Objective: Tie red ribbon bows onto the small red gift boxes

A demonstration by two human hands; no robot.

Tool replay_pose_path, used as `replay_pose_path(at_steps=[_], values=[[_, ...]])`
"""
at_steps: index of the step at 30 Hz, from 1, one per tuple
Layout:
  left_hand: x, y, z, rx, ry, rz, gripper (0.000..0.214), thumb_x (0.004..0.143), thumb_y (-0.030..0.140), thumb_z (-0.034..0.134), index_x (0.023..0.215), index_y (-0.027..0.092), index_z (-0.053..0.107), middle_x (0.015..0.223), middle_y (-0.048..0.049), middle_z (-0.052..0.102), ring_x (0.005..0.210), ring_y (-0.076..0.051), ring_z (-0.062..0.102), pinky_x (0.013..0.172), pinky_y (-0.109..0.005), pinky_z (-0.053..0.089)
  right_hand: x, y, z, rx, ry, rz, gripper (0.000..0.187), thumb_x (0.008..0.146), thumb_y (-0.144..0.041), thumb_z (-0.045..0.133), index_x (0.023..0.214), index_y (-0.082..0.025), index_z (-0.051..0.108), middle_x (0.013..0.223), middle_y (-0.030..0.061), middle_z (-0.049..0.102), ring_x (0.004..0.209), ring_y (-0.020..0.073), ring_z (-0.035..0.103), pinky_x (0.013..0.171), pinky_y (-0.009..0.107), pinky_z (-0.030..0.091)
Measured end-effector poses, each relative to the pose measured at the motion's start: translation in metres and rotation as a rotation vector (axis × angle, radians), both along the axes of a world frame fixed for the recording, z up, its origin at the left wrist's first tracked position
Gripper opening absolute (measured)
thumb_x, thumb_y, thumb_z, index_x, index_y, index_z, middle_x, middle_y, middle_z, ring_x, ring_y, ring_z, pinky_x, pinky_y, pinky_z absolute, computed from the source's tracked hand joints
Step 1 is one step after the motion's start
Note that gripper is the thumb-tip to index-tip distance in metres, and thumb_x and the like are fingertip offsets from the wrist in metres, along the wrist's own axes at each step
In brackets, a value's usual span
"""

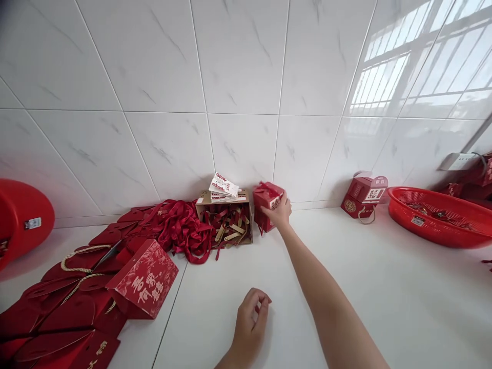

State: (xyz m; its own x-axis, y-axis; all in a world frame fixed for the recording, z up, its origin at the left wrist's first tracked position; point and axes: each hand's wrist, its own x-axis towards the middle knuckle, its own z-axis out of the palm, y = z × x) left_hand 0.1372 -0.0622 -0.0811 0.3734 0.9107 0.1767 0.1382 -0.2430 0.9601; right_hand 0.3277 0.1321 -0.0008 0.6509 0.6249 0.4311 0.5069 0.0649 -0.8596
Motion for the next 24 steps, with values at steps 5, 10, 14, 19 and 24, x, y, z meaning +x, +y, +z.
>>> replay_pose_path(at_steps=[5,10,14,19,24], values=[[0.001,0.002,-0.008,-0.056,0.02,-0.018,0.021,0.092,0.025,0.04,0.077,0.021,0.053,0.08,-0.0042,0.056,0.07,-0.017,0.049,0.065,-0.028,0.037,-0.019,0.023,-0.04,-0.001,0.089,-0.066,0.114,0.058,-0.054,0.073,0.147,-0.017,0.013,0.14,0.0202,0.035,0.132,0.037,0.031,0.105,0.051,0.032],[0.001,0.004,-0.01,-0.08,0.027,-0.014,0.016,0.088,0.021,0.043,0.073,0.021,0.051,0.077,-0.003,0.053,0.069,-0.016,0.046,0.064,-0.028,0.036,-0.054,0.046,-0.044,0.024,0.148,-0.144,0.112,0.062,-0.053,0.071,0.148,-0.015,0.009,0.141,0.0233,0.032,0.133,0.0391,0.029,0.107,0.055,0.028],[0.0,0.005,-0.008,-0.114,-0.009,0.032,0.015,0.082,0.016,0.045,0.067,0.021,0.044,0.071,-0.0012,0.048,0.068,-0.016,0.045,0.064,-0.028,0.035,-0.067,0.049,-0.038,0.047,0.174,-0.179,0.113,0.062,-0.057,0.071,0.148,-0.012,0.012,0.141,0.0266,0.032,0.133,0.0437,0.028,0.106,0.063,0.021],[0.0,0.005,-0.002,-0.146,-0.007,0.036,0.016,0.082,0.018,0.043,0.066,0.021,0.044,0.071,-0.0017,0.048,0.069,-0.016,0.044,0.064,-0.029,0.034,-0.039,0.021,-0.026,0.179,0.082,-0.127,0.105,0.07,-0.059,0.065,0.149,-0.019,0.009,0.15,0.0165,0.026,0.138,0.0297,0.029,0.111,0.048,0.027],[0.001,0.005,0.0,-0.164,0.001,0.048,0.018,0.085,0.024,0.043,0.067,0.021,0.047,0.071,-0.0027,0.05,0.069,-0.017,0.044,0.065,-0.03,0.034,0.009,-0.002,-0.045,0.173,0.105,-0.231,0.108,0.072,-0.06,0.063,0.149,-0.02,-0.001,0.152,0.0181,0.019,0.137,0.029,0.032,0.11,0.048,0.03]])
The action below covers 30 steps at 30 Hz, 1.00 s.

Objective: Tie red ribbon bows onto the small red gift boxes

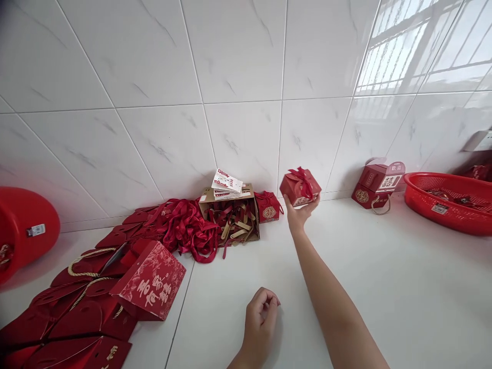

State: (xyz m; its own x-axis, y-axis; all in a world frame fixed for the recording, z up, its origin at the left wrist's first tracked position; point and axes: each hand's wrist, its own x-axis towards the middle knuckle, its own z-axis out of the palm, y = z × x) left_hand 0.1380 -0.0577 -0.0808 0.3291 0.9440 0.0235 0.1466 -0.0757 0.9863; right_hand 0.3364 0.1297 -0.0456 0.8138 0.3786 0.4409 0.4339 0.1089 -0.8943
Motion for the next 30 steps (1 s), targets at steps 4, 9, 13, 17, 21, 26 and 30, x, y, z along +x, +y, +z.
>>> replay_pose_path(at_steps=[4,9,13,17,21,26,30], values=[[0.001,0.001,-0.002,-0.002,0.016,0.004,0.018,0.084,0.025,0.044,0.067,0.021,0.047,0.071,-0.0033,0.051,0.069,-0.018,0.045,0.067,-0.031,0.034,0.016,-0.004,-0.032,-0.141,0.116,-0.044,0.113,0.066,-0.065,0.064,0.149,-0.014,0.008,0.149,0.0275,0.019,0.138,0.0447,0.019,0.106,0.07,0.014],[0.001,0.0,0.0,-0.021,0.024,0.002,0.016,0.081,0.022,0.045,0.065,0.02,0.046,0.072,-0.0032,0.051,0.071,-0.018,0.046,0.068,-0.031,0.034,0.013,-0.003,-0.048,-0.151,0.058,0.037,0.104,0.072,-0.065,0.056,0.151,-0.017,0.007,0.153,0.0203,0.012,0.143,0.0365,0.01,0.112,0.058,0.014],[0.0,-0.001,0.005,-0.046,0.028,-0.016,0.015,0.081,0.02,0.045,0.066,0.019,0.048,0.072,-0.0027,0.052,0.071,-0.017,0.046,0.066,-0.029,0.034,0.009,-0.003,-0.049,-0.172,-0.003,0.12,0.103,0.069,-0.064,0.06,0.15,-0.018,0.016,0.153,0.0182,0.014,0.142,0.0351,0.012,0.113,0.052,0.019],[0.0,-0.003,0.006,-0.066,0.016,-0.031,0.015,0.08,0.016,0.046,0.065,0.018,0.048,0.071,-0.0018,0.052,0.069,-0.015,0.045,0.064,-0.028,0.034,0.01,-0.002,-0.053,-0.187,-0.039,0.164,0.099,0.069,-0.064,0.06,0.149,-0.021,0.022,0.155,0.0155,0.004,0.143,0.0348,0.007,0.113,0.05,0.019],[0.0,-0.004,0.005,-0.064,0.016,-0.039,0.016,0.079,0.014,0.045,0.064,0.018,0.047,0.071,-0.0014,0.052,0.069,-0.015,0.046,0.066,-0.027,0.035,0.017,0.0,-0.057,-0.219,-0.062,0.233,0.095,0.069,-0.065,0.061,0.147,-0.022,0.027,0.156,0.0145,-0.002,0.145,0.0328,0.008,0.113,0.046,0.024],[-0.001,-0.004,0.002,-0.056,0.035,-0.055,0.015,0.079,0.013,0.045,0.065,0.019,0.048,0.072,-0.0015,0.054,0.07,-0.015,0.048,0.064,-0.027,0.035,0.022,0.003,-0.055,-0.225,-0.077,0.248,0.094,0.07,-0.066,0.062,0.145,-0.021,0.03,0.155,0.0163,0.005,0.144,0.0318,0.012,0.111,0.044,0.028],[-0.001,-0.003,0.0,-0.048,0.047,-0.063,0.015,0.079,0.013,0.045,0.065,0.019,0.049,0.073,-0.0018,0.055,0.071,-0.015,0.05,0.065,-0.027,0.036,0.019,0.003,-0.053,-0.233,-0.106,0.254,0.086,0.07,-0.066,0.06,0.139,-0.019,0.04,0.149,0.0176,0.016,0.143,0.0304,0.017,0.11,0.042,0.031]])
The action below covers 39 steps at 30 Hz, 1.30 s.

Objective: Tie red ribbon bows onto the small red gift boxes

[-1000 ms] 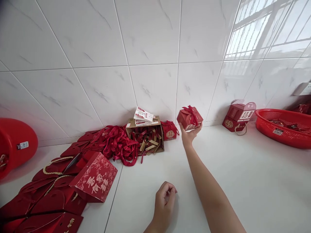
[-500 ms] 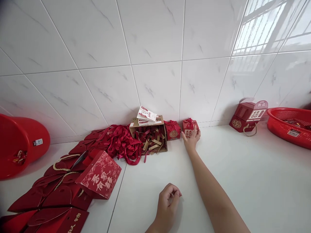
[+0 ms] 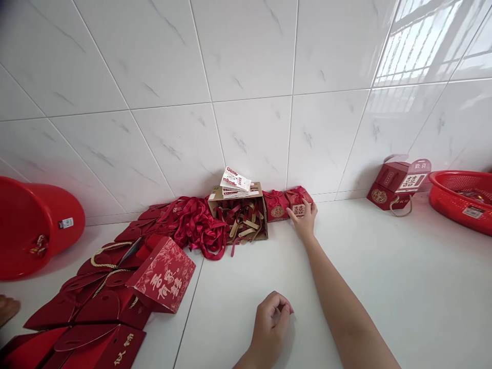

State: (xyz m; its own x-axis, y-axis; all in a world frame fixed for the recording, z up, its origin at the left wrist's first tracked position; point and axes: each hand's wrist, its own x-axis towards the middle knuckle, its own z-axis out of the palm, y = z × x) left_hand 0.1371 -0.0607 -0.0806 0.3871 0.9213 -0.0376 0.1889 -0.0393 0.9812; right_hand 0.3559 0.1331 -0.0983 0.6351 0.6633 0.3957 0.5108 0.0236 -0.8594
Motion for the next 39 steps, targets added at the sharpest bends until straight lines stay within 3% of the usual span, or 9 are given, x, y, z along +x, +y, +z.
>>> replay_pose_path(at_steps=[6,10,12,17,22,31,33,36,39], values=[[0.0,0.0,0.003,0.001,0.016,0.0,0.016,0.079,0.014,0.044,0.065,0.019,0.049,0.073,-0.0019,0.055,0.072,-0.016,0.051,0.07,-0.029,0.039,-0.003,-0.002,0.002,-0.058,-0.056,-0.004,0.086,0.07,-0.068,0.058,0.138,-0.018,0.04,0.147,0.0193,0.021,0.14,0.0319,0.022,0.107,0.042,0.035],[0.0,-0.001,0.003,-0.009,0.04,-0.003,0.016,0.08,0.015,0.044,0.066,0.019,0.049,0.075,-0.0023,0.056,0.075,-0.017,0.051,0.07,-0.029,0.04,-0.014,-0.002,0.015,-0.105,-0.157,-0.1,0.097,0.069,-0.07,0.06,0.145,-0.017,0.029,0.154,0.0216,0.004,0.142,0.0418,0.007,0.108,0.056,0.024],[0.0,-0.001,0.002,0.0,0.053,-0.012,0.016,0.08,0.014,0.045,0.066,0.02,0.049,0.075,-0.0022,0.057,0.075,-0.017,0.052,0.07,-0.028,0.04,-0.025,0.002,0.027,-0.169,-0.384,-0.095,0.086,0.077,-0.065,0.054,0.146,-0.021,0.029,0.157,0.018,0.002,0.143,0.0421,0.001,0.108,0.062,0.015],[-0.001,0.003,-0.002,0.026,0.078,-0.033,0.016,0.081,0.014,0.045,0.067,0.019,0.051,0.075,-0.0021,0.058,0.075,-0.016,0.052,0.072,-0.029,0.04,-0.056,0.023,0.048,-0.373,-0.839,0.212,0.053,0.09,-0.036,0.043,0.142,-0.028,0.041,0.152,0.0073,0.034,0.143,0.0289,0.021,0.113,0.058,0.006],[-0.002,0.003,-0.002,0.035,0.095,-0.041,0.016,0.081,0.014,0.046,0.068,0.019,0.053,0.075,-0.0024,0.058,0.075,-0.017,0.053,0.073,-0.029,0.041,-0.059,0.031,0.043,-0.405,-0.817,0.189,0.05,0.092,-0.031,0.035,0.14,-0.026,0.043,0.149,0.0065,0.041,0.139,0.0268,0.03,0.113,0.058,0.008],[0.0,-0.001,0.003,0.047,0.136,-0.036,0.017,0.081,0.016,0.045,0.068,0.019,0.055,0.078,-0.003,0.061,0.078,-0.018,0.054,0.074,-0.03,0.041,-0.01,0.018,0.041,-0.398,-0.694,0.162,0.048,0.087,-0.037,0.044,0.134,-0.028,0.048,0.148,0.0067,0.041,0.138,0.029,0.03,0.112,0.061,0.01],[0.0,-0.003,0.003,0.05,0.146,-0.032,0.017,0.081,0.016,0.045,0.069,0.02,0.056,0.079,-0.0032,0.063,0.08,-0.018,0.055,0.074,-0.03,0.042,-0.016,0.014,0.051,-0.337,-0.63,0.108,0.049,0.088,-0.041,0.042,0.133,-0.023,0.048,0.151,0.0115,0.032,0.14,0.0324,0.024,0.11,0.064,0.011],[0.002,-0.006,-0.001,0.104,0.185,-0.042,0.016,0.078,0.014,0.047,0.068,0.02,0.057,0.077,-0.0034,0.064,0.078,-0.019,0.056,0.078,-0.033,0.042,-0.055,0.003,0.075,-0.032,-0.405,0.047,0.054,0.09,-0.048,0.04,0.133,-0.016,0.046,0.152,0.0184,0.024,0.141,0.0332,0.02,0.111,0.059,0.017],[0.003,-0.009,-0.006,0.224,0.235,-0.091,0.013,0.073,0.011,0.051,0.066,0.02,0.058,0.074,-0.0043,0.065,0.076,-0.021,0.057,0.082,-0.039,0.041,-0.127,-0.019,0.102,0.214,-0.292,0.4,0.064,0.085,-0.055,0.05,0.138,-0.019,0.04,0.149,0.0166,0.029,0.142,0.0297,0.021,0.113,0.05,0.021]])
